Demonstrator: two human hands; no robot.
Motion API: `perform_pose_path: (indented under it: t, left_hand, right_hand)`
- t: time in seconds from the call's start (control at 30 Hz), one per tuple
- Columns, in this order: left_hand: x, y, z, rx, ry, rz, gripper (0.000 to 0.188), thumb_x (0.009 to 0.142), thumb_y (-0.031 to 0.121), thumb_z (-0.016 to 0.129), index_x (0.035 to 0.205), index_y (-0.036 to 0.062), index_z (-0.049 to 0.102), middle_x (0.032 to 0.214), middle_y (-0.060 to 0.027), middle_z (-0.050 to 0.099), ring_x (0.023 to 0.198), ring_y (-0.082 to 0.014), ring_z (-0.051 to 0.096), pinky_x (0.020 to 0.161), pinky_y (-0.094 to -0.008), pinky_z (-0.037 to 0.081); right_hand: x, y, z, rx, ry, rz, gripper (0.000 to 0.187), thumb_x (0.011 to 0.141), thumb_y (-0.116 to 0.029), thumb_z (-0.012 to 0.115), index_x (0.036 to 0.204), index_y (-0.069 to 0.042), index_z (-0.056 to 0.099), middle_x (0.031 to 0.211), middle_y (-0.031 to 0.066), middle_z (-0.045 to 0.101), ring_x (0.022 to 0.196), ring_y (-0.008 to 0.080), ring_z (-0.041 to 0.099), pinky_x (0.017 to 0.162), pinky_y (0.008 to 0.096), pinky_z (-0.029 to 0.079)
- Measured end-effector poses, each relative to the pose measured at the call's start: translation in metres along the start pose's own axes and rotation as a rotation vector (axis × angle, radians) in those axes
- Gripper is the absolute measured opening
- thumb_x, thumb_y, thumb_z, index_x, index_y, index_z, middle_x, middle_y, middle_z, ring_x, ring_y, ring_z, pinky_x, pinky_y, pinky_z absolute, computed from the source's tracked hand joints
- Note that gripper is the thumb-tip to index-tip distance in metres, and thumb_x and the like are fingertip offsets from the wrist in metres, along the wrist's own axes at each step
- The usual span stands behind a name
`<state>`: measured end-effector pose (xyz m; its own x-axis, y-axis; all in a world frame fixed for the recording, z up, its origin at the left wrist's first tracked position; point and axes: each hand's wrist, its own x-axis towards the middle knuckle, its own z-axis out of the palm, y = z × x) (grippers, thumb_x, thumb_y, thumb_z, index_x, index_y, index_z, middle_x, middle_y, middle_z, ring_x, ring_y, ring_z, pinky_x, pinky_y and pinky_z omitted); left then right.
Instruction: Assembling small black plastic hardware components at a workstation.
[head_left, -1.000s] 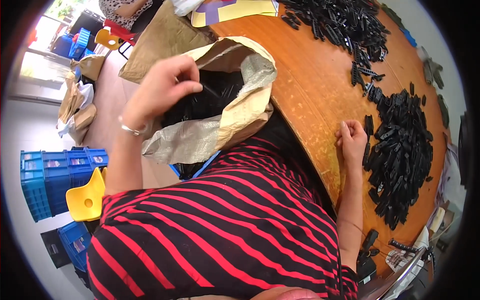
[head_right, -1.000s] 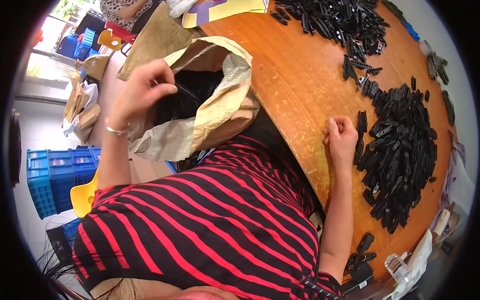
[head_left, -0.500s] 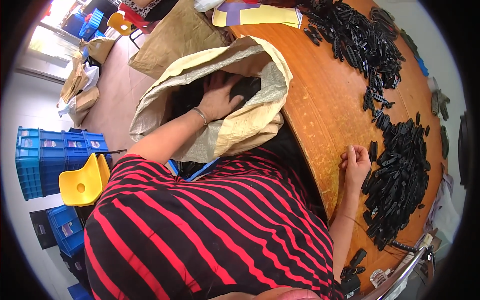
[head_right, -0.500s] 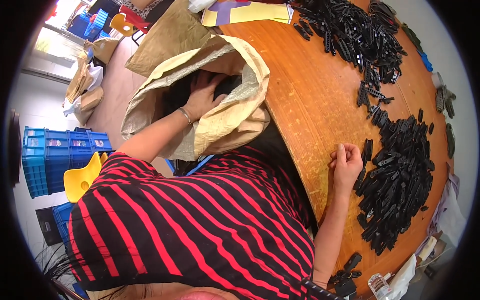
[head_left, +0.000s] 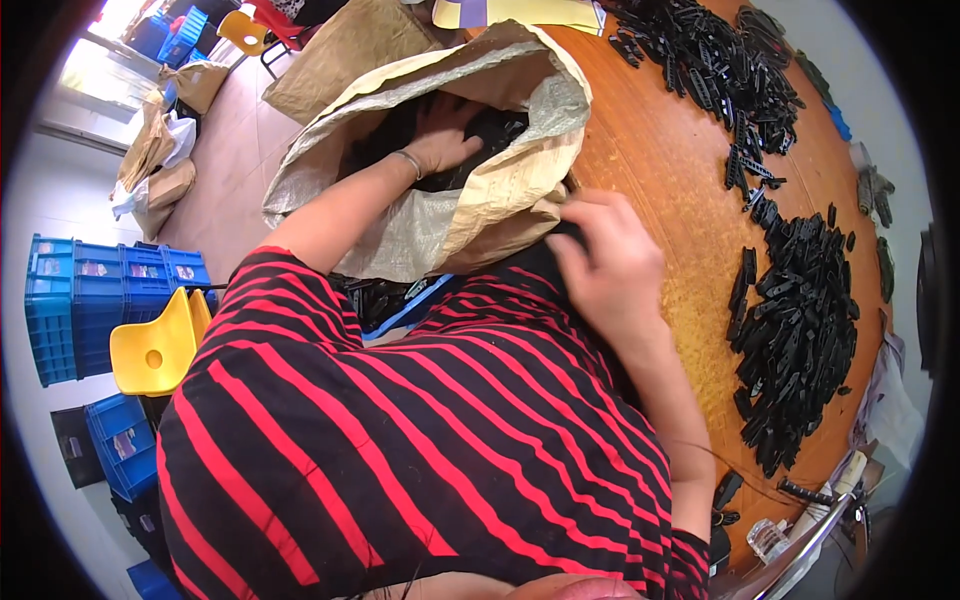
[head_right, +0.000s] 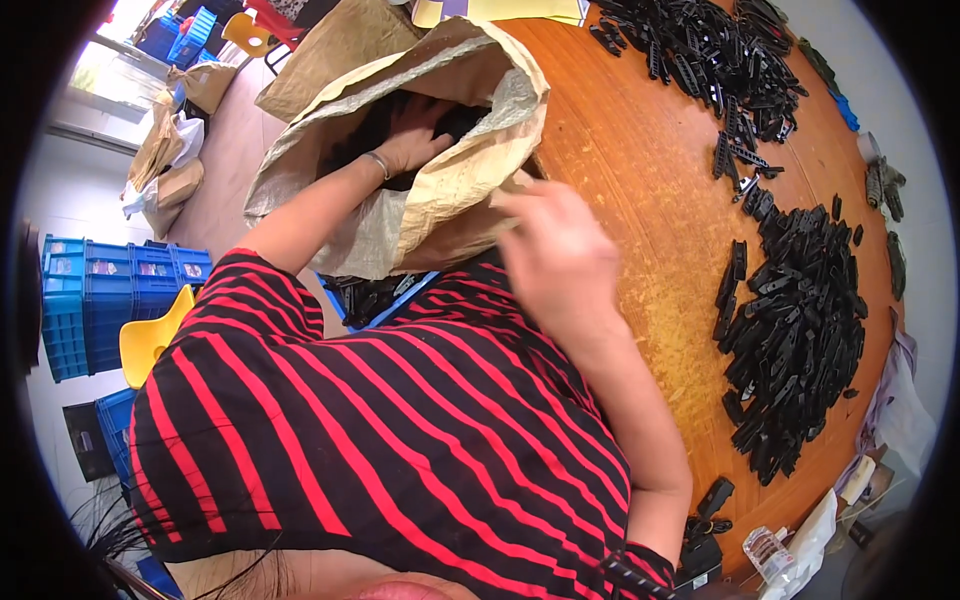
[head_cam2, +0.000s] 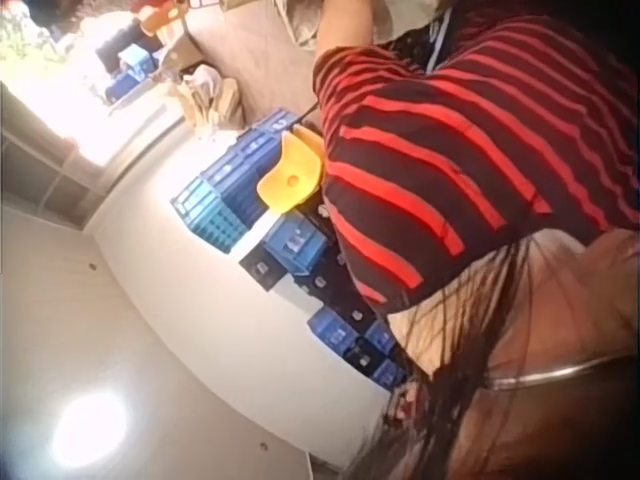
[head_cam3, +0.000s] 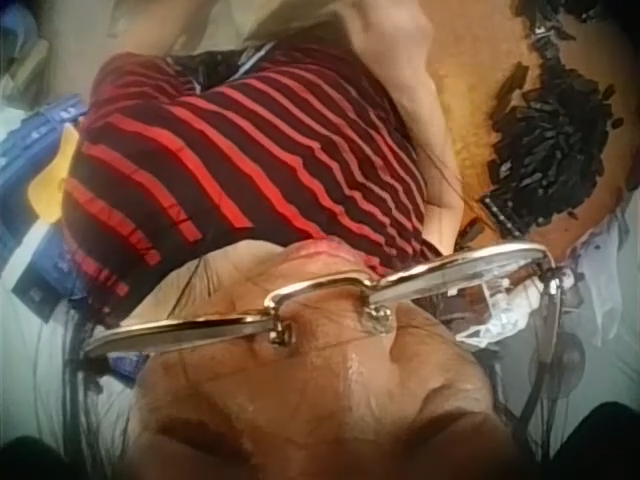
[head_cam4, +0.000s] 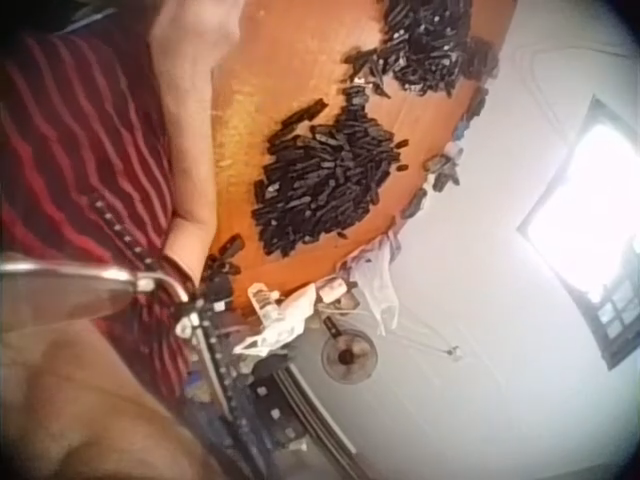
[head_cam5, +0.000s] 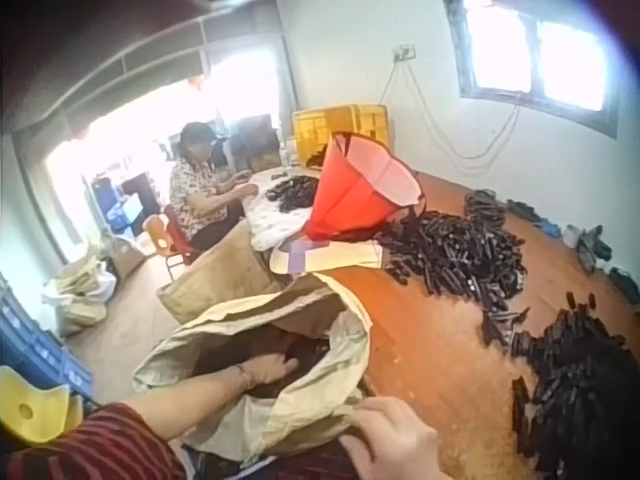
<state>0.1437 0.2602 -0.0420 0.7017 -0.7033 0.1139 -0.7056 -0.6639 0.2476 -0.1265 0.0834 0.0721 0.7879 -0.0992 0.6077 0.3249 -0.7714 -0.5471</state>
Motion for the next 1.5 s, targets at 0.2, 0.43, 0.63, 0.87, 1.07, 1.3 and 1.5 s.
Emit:
perform_pose_path:
  t: [0.2,0.43,0.63,0.87,1.07,1.3,1.5]
  left_hand:
    - [-0.004,0.002,0.001,-0.031,0.029,0.075,0.078,0.074,0.036,0.064,0.145,0.0256,0.036,0.151,-0.0174,0.023,0.142,-0.0386,0.017,0.109,-0.0653,0.019]
    - [-0.023,0.010,-0.024,-0.052,-0.093,0.208,0.069,0.078,0.042,0.065,0.143,0.0305,0.041,0.147,-0.0160,0.031,0.141,-0.0388,0.021,0.110,-0.0631,0.018]
    - [-0.062,0.012,-0.077,0.010,-0.480,0.313,0.075,0.076,0.033,0.074,0.143,0.0341,0.040,0.150,-0.0175,0.029,0.142,-0.0443,0.018,0.112,-0.0589,0.025]
    - [-0.059,0.019,-0.085,-0.034,-0.532,0.283,0.082,0.071,0.032,0.079,0.144,0.0352,0.041,0.151,-0.0186,0.027,0.141,-0.0445,0.020,0.113,-0.0563,0.026]
    - [-0.056,0.099,-0.176,0.087,-0.645,0.415,0.046,0.073,0.023,0.075,0.116,0.0134,0.065,0.122,-0.0153,0.057,0.114,-0.0355,0.053,0.090,-0.0473,0.047]
    - [0.025,0.215,-0.250,-0.292,-0.559,0.747,0.016,0.084,0.016,0.066,0.094,0.0040,0.061,0.082,-0.0124,0.060,0.078,-0.0322,0.061,0.070,-0.0394,0.049]
    - [0.219,0.236,-0.142,-0.103,-0.253,0.582,0.025,0.086,0.018,0.059,0.103,0.0014,0.066,0.093,-0.0165,0.070,0.085,-0.0293,0.067,0.076,-0.0382,0.052]
  right_hand:
    - [0.033,-0.033,0.073,-0.303,-0.279,-0.481,0.027,0.079,-0.012,0.057,0.105,-0.009,0.062,0.108,0.0115,0.059,0.109,0.0303,0.055,0.105,0.0501,0.035]
    - [0.059,-0.023,0.049,0.026,-0.180,-0.358,0.014,0.070,-0.002,0.057,0.081,-0.008,0.062,0.070,0.0058,0.053,0.073,0.0249,0.059,0.090,0.0444,0.045]
    - [0.051,-0.018,0.022,0.072,-0.178,-0.316,0.016,0.068,0.000,0.059,0.081,-0.008,0.063,0.067,0.0055,0.053,0.070,0.0254,0.058,0.089,0.0425,0.046]
    - [0.037,-0.004,0.018,0.059,-0.300,-0.256,0.022,0.062,-0.004,0.069,0.083,-0.009,0.064,0.075,0.0062,0.059,0.082,0.0267,0.061,0.097,0.0493,0.042]
    - [0.025,-0.010,-0.007,0.132,-0.038,-0.219,0.047,0.066,-0.018,0.077,0.111,-0.011,0.063,0.119,0.0104,0.057,0.115,0.0297,0.054,0.102,0.0529,0.037]
    - [-0.043,0.048,-0.057,-0.313,0.167,0.334,0.043,0.071,-0.010,0.074,0.112,-0.004,0.061,0.119,0.0171,0.056,0.111,0.0356,0.053,0.094,0.0441,0.041]
    - [-0.099,0.084,-0.073,-0.548,0.192,0.597,0.042,0.074,-0.005,0.069,0.114,-0.003,0.058,0.122,0.0189,0.051,0.116,0.0372,0.048,0.097,0.0450,0.039]
